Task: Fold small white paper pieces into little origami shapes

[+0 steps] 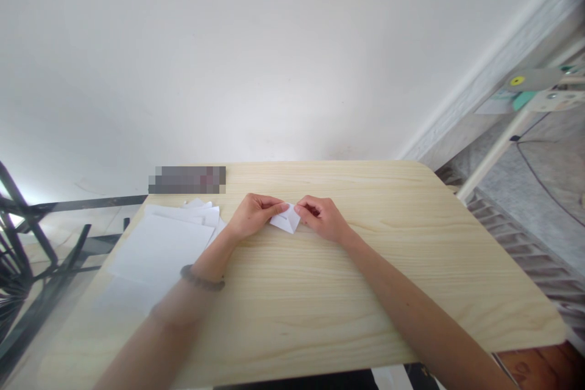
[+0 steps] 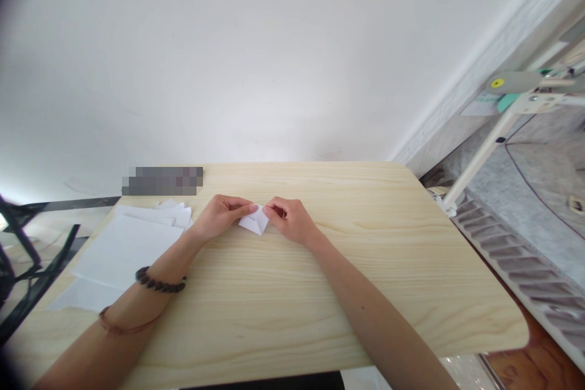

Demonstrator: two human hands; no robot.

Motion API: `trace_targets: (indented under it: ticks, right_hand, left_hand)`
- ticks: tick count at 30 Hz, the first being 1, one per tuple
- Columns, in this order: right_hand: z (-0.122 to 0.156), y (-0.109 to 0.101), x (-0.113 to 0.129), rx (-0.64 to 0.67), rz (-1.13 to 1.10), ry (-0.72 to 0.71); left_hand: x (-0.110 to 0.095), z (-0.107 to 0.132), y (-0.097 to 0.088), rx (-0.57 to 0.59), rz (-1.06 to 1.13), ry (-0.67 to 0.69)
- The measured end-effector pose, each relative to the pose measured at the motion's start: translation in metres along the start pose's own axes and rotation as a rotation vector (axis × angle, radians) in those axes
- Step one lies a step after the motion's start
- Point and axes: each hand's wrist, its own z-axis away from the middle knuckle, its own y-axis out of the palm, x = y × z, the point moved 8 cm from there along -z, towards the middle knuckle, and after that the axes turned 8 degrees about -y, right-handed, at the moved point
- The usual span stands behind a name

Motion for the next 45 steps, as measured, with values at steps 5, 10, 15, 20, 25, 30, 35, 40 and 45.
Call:
trace_targets:
  ticks: [5,10,15,20,25,30,35,40,45]
  right_hand:
    - [0.001,0.000,-0.001,-0.003,-0.009,0.010]
    - [0.000,0.003,0.001,0.021,0.041,-0.027]
    - [0.000,0.004,0.002,0.038,0.094,-0.035]
    - [-0.001,0.002,-0.004,0.006,0.154,0.018]
    - [-0.002,-0.003,-0.008,-0.055,0.121,0.058]
    - [0.000,-0.008,-0.005,-0.108,0.066,0.053]
    - [0.001,-0.004,-0.005,-0.058,-0.001,0.074]
    - [0.000,-0.002,-0.005,-0.043,-0.017,0.073]
    - [0.000,-0.005,-0.004,-0.074,-0.006,0.084]
  left_hand:
    - [-0.004,0.001,0.001,-0.016,-0.019,0.004]
    - [-0.004,0.001,0.001,-0.011,-0.040,0.015]
    - [-0.001,0.001,0.000,-0.022,-0.058,0.004]
    - [-0.002,0.000,-0.002,-0.067,-0.041,0.006]
    - [-0.001,-0.001,-0.002,-0.058,0.032,-0.007]
    - [0.001,-0.001,0.004,0.021,-0.020,-0.043]
    - [-0.002,0.000,0.002,0.000,-0.131,-0.006]
    - [0.001,-0.001,0.001,-0.009,-0.135,-0.023]
    - [0.001,-0.002,0.000,-0.039,-0.109,-0.031]
